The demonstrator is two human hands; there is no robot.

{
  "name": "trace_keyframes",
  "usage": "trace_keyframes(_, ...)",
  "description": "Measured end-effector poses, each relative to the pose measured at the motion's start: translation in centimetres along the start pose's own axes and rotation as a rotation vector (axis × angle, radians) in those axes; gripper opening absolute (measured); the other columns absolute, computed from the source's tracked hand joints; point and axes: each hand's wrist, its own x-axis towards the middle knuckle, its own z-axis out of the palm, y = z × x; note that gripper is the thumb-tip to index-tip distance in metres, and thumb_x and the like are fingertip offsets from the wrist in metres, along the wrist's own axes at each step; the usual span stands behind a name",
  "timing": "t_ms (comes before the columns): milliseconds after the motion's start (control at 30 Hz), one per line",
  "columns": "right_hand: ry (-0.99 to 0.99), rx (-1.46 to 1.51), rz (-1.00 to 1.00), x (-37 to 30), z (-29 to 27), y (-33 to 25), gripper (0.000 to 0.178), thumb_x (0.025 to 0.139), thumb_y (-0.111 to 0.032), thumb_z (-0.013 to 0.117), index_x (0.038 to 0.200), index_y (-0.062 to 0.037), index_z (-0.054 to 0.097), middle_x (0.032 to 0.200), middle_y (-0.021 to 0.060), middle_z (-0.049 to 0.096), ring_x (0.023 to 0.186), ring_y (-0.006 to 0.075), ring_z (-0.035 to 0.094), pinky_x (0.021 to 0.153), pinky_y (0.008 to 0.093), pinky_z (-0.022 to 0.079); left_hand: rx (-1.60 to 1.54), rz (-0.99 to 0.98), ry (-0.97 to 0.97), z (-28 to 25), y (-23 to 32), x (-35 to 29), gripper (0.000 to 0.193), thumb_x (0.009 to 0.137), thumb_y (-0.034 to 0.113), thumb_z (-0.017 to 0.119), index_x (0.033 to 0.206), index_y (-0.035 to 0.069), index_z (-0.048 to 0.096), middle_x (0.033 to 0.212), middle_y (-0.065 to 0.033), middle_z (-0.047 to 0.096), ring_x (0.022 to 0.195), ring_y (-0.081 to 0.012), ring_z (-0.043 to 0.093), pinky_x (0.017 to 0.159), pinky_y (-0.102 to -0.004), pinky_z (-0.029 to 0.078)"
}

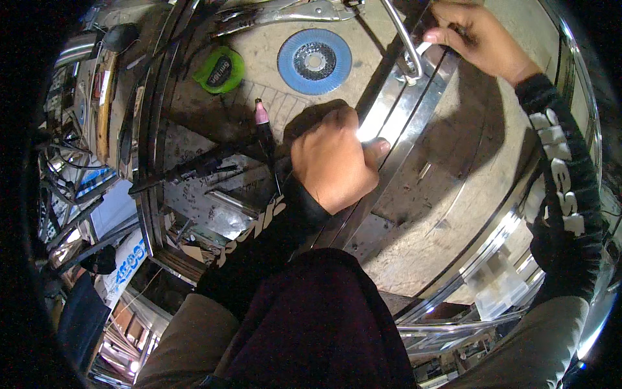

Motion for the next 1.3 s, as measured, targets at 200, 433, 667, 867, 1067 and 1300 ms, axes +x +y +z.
trace_keyframes(200,0.191,0.042,0.094,-2.0,1.8,-1.4,0.035,0.100,-0.022,0.077,0.094,0.0029,0.053,0.090,0.0101,0.043,0.082,0.0256,0.044,0.077,0.0340,0.042,0.042,-0.016,-0.043,-0.3,0.5,0.2,0.047,0.088,0.035,0.082,0.108,-0.004,0.065,0.106,-0.0216,0.070,0.099,-0.0394,0.073,0.085,-0.0489,0.058)
trace_keyframes(433,0.499,-0.056,0.516,-4.8,6.0,-7.8,0.036,0.102,-0.028,0.076,0.088,0.0001,0.058,0.077,0.0150,0.051,0.068,0.0259,0.050,0.065,0.0376,0.046,0.055,0.000,0.002,-0.3,0.5,0.2,0.046,0.089,0.035,0.081,0.109,-0.003,0.065,0.106,-0.0211,0.071,0.099,-0.0391,0.073,0.084,-0.0494,0.057)
trace_keyframes(667,0.691,-0.074,0.858,-4.7,9.4,-12.7,0.042,0.101,-0.037,0.077,0.084,-0.0028,0.061,0.072,0.0130,0.060,0.061,0.0265,0.053,0.061,0.0371,0.047,0.051,0.035,0.085,0.4,-0.1,0.2,0.038,0.089,0.034,0.077,0.101,0.000,0.065,0.100,-0.0212,0.072,0.093,-0.0431,0.073,0.080,-0.0560,0.057)
trace_keyframes(867,0.612,0.148,0.626,-6.9,3.1,-5.6,0.040,0.103,-0.033,0.077,0.084,-0.0046,0.057,0.072,-0.0068,0.043,0.070,0.0055,0.038,0.062,0.0246,0.033,0.024,0.042,0.066,0.5,0.0,0.1,0.040,0.090,0.037,0.075,0.102,0.000,0.065,0.100,-0.0220,0.072,0.093,-0.0440,0.073,0.081,-0.0569,0.057)
trace_keyframes(1067,0.083,0.057,0.090,-0.5,-0.8,-1.5,0.033,0.102,-0.024,0.076,0.091,-0.0006,0.055,0.088,0.0052,0.047,0.084,0.0181,0.047,0.078,0.0327,0.040,0.019,0.031,0.065,0.3,-0.2,0.1,0.042,0.090,0.037,0.075,0.104,-0.001,0.064,0.104,-0.0228,0.072,0.094,-0.0441,0.073,0.083,-0.0560,0.057)
trace_keyframes(1300,-0.048,0.153,0.070,0.5,-0.4,-0.1,0.034,0.101,-0.022,0.076,0.092,-0.0005,0.051,0.089,0.0078,0.040,0.082,0.0213,0.043,0.077,0.0358,0.041,0.010,0.015,0.015,0.0,0.2,0.1,0.045,0.089,0.034,0.079,0.108,-0.003,0.064,0.106,-0.0215,0.071,0.098,-0.0409,0.073,0.084,-0.0511,0.057)
